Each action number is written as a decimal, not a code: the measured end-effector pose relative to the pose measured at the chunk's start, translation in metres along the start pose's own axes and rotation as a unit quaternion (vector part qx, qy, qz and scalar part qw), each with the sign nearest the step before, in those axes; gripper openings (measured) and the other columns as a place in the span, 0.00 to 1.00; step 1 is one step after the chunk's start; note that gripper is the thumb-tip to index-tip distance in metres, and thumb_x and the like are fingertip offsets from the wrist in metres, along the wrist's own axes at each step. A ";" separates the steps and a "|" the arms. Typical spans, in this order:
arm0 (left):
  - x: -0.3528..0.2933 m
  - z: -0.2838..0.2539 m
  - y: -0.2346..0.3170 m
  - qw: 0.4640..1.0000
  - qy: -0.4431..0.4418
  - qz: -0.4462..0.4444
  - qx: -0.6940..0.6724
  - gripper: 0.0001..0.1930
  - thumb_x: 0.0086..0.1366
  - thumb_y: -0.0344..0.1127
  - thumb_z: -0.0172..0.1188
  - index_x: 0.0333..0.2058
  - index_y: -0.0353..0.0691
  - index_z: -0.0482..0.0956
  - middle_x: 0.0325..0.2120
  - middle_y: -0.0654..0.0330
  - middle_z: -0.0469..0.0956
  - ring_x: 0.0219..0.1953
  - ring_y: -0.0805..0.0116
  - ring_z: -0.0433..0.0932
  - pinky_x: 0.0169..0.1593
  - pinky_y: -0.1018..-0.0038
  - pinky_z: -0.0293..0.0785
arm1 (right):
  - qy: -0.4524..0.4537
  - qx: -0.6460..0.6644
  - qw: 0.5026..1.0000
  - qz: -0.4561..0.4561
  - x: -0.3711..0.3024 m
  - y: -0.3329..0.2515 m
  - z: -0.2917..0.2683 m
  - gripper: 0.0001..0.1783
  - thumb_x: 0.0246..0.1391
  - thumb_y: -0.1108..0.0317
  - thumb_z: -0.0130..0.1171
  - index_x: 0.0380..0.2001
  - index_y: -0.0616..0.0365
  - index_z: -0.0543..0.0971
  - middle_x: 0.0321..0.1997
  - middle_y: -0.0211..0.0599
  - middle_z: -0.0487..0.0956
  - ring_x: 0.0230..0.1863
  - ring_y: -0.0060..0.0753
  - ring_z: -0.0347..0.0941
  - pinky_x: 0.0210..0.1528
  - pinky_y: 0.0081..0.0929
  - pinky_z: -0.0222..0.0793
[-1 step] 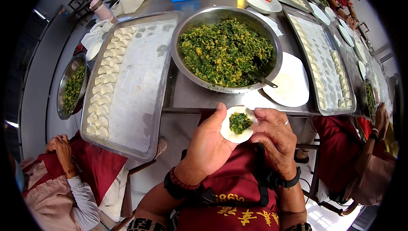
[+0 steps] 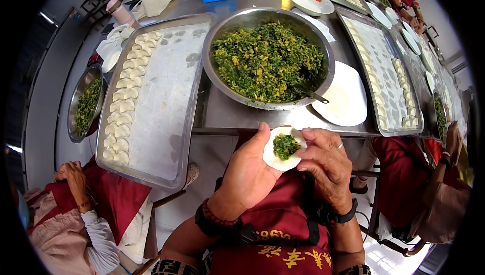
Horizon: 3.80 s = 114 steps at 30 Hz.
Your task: The person places filling into a circular dough wrapper with a small spatula and pinches the edges together by hand to form dumplings, then places them onto a tray.
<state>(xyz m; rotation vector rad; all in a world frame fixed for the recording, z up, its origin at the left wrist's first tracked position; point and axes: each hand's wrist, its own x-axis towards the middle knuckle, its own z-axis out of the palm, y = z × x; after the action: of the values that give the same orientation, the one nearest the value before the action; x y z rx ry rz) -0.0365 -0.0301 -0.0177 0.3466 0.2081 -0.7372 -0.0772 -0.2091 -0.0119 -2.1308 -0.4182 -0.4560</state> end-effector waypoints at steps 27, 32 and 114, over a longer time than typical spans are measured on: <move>-0.010 0.009 -0.046 0.899 -0.016 0.175 0.400 0.16 0.70 0.31 0.56 0.53 0.32 0.73 0.35 0.62 0.79 0.29 0.82 0.73 0.30 0.85 0.68 | 0.122 0.249 0.944 0.176 -0.019 -0.004 0.009 0.11 0.53 0.81 0.62 0.40 0.62 0.80 0.52 0.47 0.79 0.48 0.28 0.74 0.50 0.24 0.70; -0.008 0.009 -0.044 0.910 -0.028 0.236 0.340 0.16 0.72 0.32 0.53 0.54 0.31 0.71 0.51 0.49 0.75 0.34 0.77 0.76 0.30 0.84 0.68 | 0.161 0.319 0.905 0.233 -0.013 -0.017 0.009 0.21 0.52 0.82 0.62 0.51 0.64 0.76 0.53 0.43 0.78 0.55 0.33 0.74 0.56 0.27 0.70; -0.008 -0.008 -0.035 0.984 -0.097 -0.014 0.148 0.36 0.74 0.57 0.41 0.64 0.28 0.59 0.55 0.50 0.70 0.58 0.63 0.71 0.61 0.61 0.68 | 0.098 0.380 0.891 0.226 -0.031 0.001 0.004 0.05 0.52 0.77 0.64 0.34 0.60 0.81 0.58 0.45 0.76 0.59 0.35 0.69 0.58 0.33 0.67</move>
<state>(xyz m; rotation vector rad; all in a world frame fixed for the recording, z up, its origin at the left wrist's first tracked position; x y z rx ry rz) -0.0668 -0.0461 -0.0310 0.5510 -0.0834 -0.8269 -0.1031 -0.2098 -0.0289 -1.3327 0.0376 -0.1813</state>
